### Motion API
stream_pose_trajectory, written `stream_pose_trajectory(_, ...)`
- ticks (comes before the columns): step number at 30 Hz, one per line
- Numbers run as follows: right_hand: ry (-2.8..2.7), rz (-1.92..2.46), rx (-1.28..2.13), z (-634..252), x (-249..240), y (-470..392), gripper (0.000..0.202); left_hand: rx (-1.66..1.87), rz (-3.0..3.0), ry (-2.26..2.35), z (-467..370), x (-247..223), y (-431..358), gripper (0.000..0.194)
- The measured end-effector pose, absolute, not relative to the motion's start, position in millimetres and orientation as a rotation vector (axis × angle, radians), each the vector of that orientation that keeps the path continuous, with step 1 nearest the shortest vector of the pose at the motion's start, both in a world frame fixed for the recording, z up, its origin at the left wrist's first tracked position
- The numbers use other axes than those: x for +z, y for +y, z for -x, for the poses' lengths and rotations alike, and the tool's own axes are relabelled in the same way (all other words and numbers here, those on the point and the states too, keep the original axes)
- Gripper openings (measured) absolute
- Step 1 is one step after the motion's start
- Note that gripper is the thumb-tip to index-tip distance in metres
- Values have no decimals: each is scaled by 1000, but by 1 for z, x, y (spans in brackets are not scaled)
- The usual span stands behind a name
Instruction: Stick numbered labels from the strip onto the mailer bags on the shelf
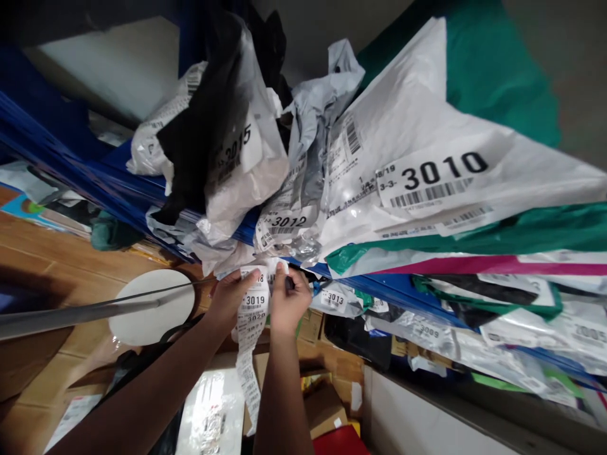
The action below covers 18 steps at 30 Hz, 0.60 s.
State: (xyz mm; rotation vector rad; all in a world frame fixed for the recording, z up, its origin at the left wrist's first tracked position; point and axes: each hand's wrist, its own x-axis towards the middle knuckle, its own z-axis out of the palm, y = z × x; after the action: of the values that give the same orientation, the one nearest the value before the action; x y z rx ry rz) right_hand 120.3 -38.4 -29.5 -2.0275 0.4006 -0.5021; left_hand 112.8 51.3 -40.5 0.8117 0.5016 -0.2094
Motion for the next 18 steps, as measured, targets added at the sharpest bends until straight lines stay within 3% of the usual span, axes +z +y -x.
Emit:
stream_pose_trajectory(7, 274, 2222, -649, -132, -28, -37, 18, -79, -964, 470, -128, -62, 34, 27)
stream_pose_trajectory(18, 203, 2206, -278, -132, -4, -43, 32, 66, -1120, 532, -134, -46, 31, 20)
